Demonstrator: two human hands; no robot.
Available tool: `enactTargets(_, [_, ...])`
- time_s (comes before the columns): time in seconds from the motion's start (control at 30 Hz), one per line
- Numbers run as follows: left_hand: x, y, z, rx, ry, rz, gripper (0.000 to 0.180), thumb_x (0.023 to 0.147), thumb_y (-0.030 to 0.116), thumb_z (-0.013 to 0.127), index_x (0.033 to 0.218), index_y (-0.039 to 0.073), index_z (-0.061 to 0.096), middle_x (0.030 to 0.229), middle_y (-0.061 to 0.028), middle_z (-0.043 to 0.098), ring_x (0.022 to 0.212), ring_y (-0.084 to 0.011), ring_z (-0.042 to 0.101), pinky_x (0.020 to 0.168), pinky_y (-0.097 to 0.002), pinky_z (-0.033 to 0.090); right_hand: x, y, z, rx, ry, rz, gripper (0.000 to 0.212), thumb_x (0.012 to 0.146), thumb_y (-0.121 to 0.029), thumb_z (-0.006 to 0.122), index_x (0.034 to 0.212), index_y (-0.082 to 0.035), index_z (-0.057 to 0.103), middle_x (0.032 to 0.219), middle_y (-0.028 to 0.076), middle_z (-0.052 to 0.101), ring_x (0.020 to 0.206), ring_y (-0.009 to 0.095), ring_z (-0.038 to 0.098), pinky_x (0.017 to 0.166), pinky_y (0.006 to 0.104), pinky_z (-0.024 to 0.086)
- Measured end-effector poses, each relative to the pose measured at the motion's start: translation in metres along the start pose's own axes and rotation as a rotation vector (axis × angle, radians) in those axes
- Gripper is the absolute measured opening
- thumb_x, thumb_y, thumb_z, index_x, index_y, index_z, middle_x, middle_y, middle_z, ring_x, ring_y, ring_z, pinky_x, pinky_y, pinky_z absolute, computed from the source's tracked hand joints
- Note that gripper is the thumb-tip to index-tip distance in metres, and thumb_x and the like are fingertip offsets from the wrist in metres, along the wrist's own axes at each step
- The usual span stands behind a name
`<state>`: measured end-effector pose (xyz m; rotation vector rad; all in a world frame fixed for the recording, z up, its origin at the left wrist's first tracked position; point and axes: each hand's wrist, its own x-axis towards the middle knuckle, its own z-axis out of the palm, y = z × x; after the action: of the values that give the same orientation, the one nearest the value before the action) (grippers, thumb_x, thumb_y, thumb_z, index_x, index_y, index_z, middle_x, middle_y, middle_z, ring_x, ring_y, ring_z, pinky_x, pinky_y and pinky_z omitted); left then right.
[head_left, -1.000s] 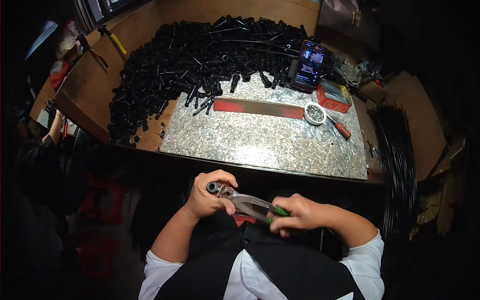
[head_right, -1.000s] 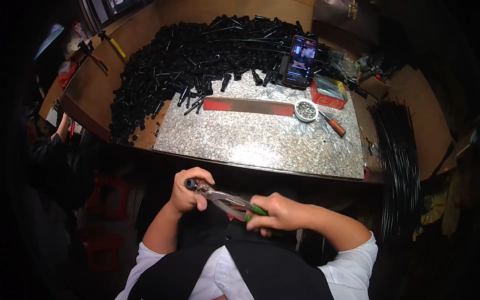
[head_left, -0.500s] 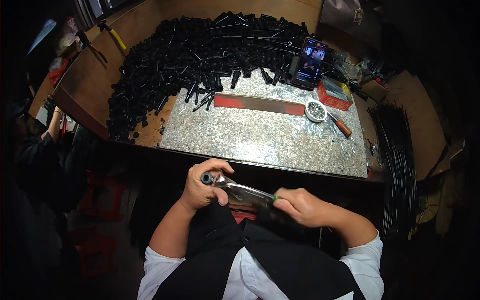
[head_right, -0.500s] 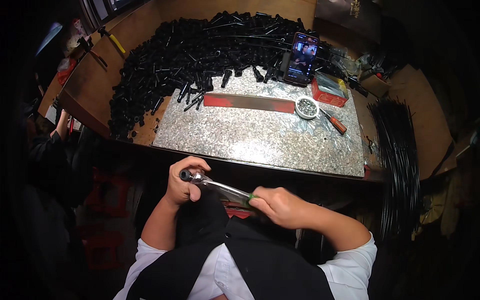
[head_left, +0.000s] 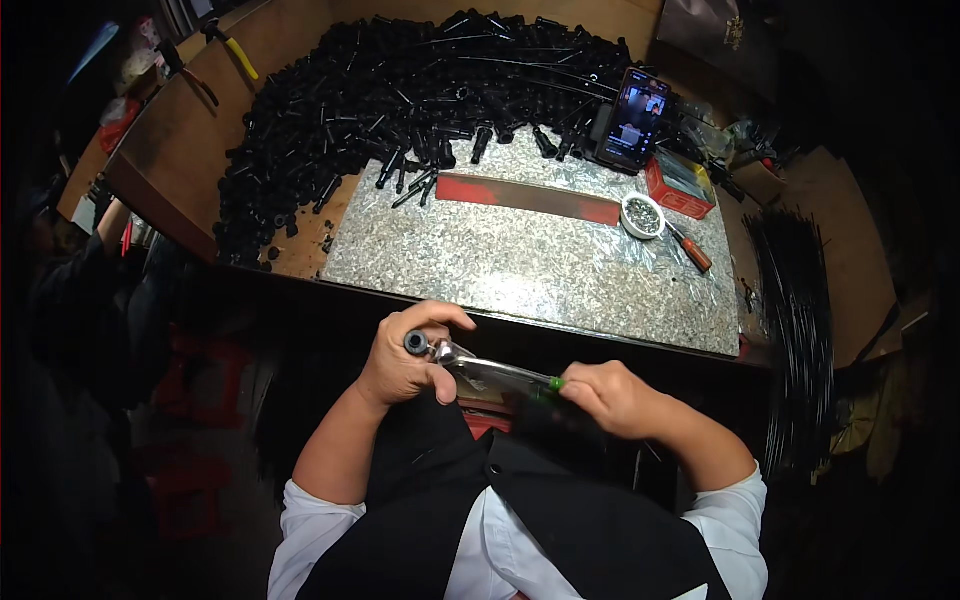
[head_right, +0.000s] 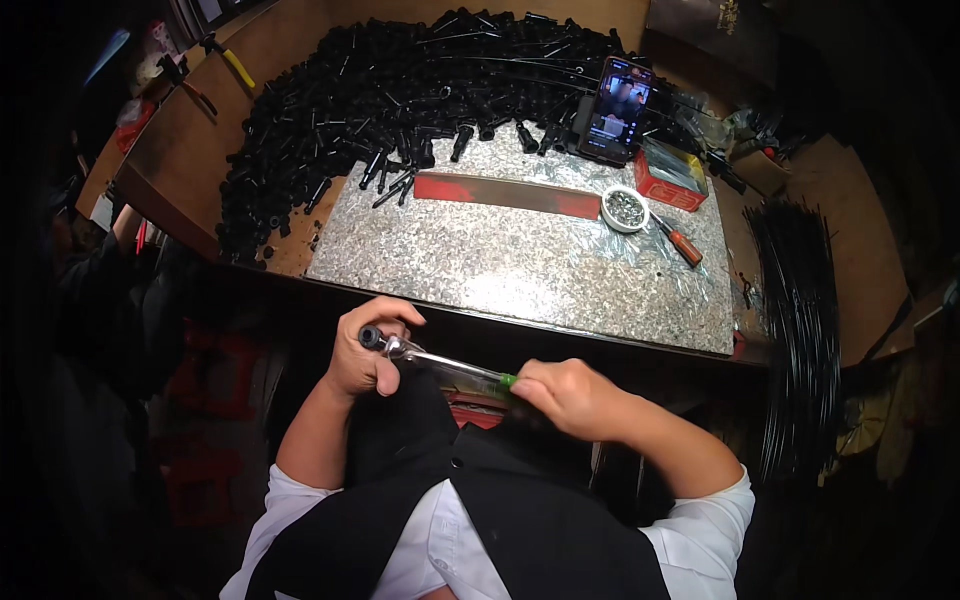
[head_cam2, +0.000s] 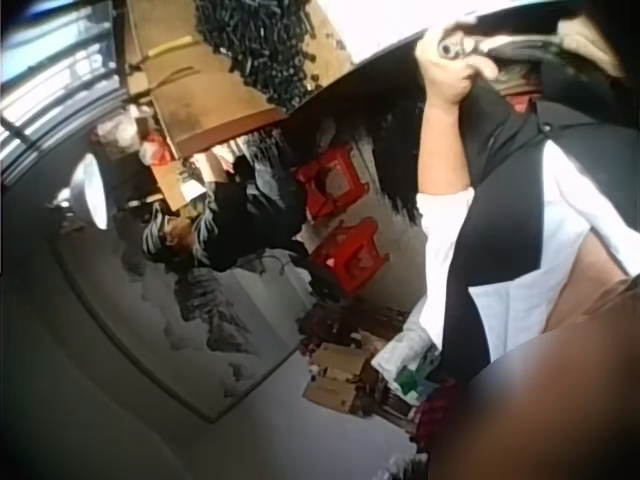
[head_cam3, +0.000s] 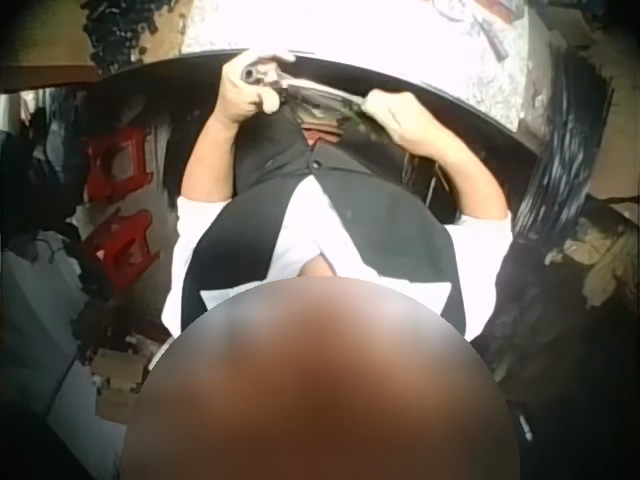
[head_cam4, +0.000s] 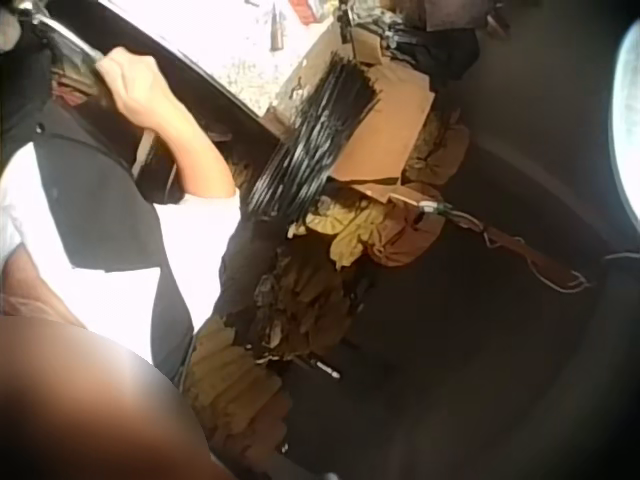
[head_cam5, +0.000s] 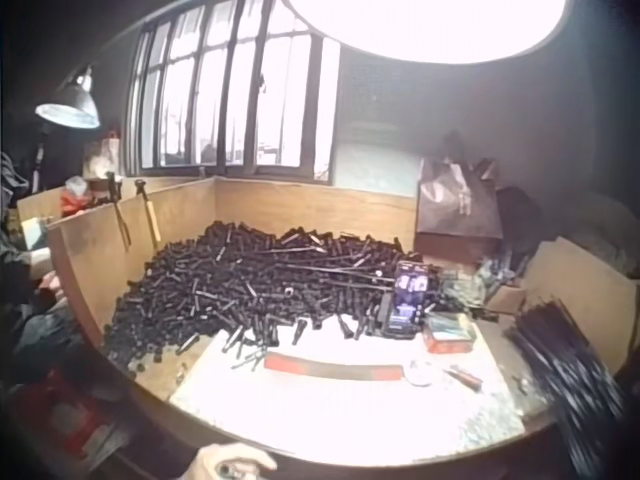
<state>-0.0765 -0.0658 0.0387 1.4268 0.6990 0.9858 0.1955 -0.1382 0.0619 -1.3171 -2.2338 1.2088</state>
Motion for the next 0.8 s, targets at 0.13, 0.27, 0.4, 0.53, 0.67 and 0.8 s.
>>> enactTargets(0.13, [0.006, -0.003, 0.003, 0.014, -0.189, 0.033, 0.067, 0.042, 0.055, 0.079, 0.078, -0.001, 0.066, 0.071, -0.0021, 0.064, 0.064, -0.0066, 0.058, 0.055, -0.0187, 0.042, -0.003, 0.009, 0.0, 0.83, -0.49, 0.385, 0.02, 0.092, -0.019, 0.056, 0.093, 0.001, 0.055, 0.072, 0.012, 0.063, 0.051, 0.017, 0.061, 0.05, 0.0285, 0.05])
enactTargets(0.27, [0.004, -0.011, 0.0, 0.068, -0.141, 0.088, 0.043, 0.049, 0.022, 0.09, 0.079, 0.001, 0.066, 0.07, -0.0013, 0.063, 0.062, -0.007, 0.056, 0.056, -0.0207, 0.043, 0.006, -0.007, -0.002, -0.011, -0.137, 0.078, 0.051, 0.073, -0.022, 0.078, 0.107, 0.0, 0.046, 0.078, 0.012, 0.059, 0.066, 0.025, 0.063, 0.058, 0.0349, 0.049])
enactTargets(0.4, [0.004, -0.02, 0.004, 0.149, -0.004, 0.131, 0.047, 0.049, 0.026, 0.09, 0.082, 0.003, 0.064, 0.068, 0.001, 0.058, 0.06, -0.0049, 0.05, 0.054, -0.0202, 0.039, 0.009, -0.007, 0.007, -0.457, 0.199, -0.088, 0.066, 0.066, -0.004, 0.07, 0.124, -0.002, 0.037, 0.098, 0.017, 0.049, 0.085, 0.035, 0.056, 0.071, 0.0397, 0.047])
enactTargets(0.53, [0.006, -0.012, 0.013, 0.104, -0.038, 0.094, 0.077, 0.042, 0.056, 0.079, 0.092, 0.001, 0.059, 0.07, 0.0046, 0.054, 0.064, -0.0028, 0.048, 0.056, -0.0177, 0.037, 0.008, -0.008, 0.0, -0.489, 0.232, -0.063, 0.076, 0.065, 0.002, 0.061, 0.136, -0.001, 0.032, 0.103, 0.02, 0.045, 0.095, 0.037, 0.049, 0.085, 0.0416, 0.042])
enactTargets(0.67, [0.003, -0.015, 0.014, 0.027, -0.099, 0.062, 0.081, 0.043, 0.057, 0.078, 0.096, 0.0, 0.056, 0.065, 0.0063, 0.048, 0.059, -0.0006, 0.042, 0.051, -0.0176, 0.031, 0.009, -0.009, -0.002, -0.324, 0.109, -0.13, 0.07, 0.07, 0.001, 0.056, 0.135, 0.003, 0.032, 0.1, 0.018, 0.045, 0.089, 0.035, 0.049, 0.081, 0.0409, 0.041])
enactTargets(0.8, [0.003, -0.016, 0.015, 0.077, -0.071, 0.116, 0.08, 0.044, 0.058, 0.076, 0.095, 0.001, 0.056, 0.061, 0.0074, 0.045, 0.056, -0.0008, 0.039, 0.05, -0.0175, 0.029, 0.01, -0.009, -0.002, -0.198, -0.011, -0.065, 0.07, 0.07, 0.002, 0.051, 0.136, 0.003, 0.031, 0.1, 0.018, 0.044, 0.09, 0.035, 0.049, 0.083, 0.0404, 0.042])
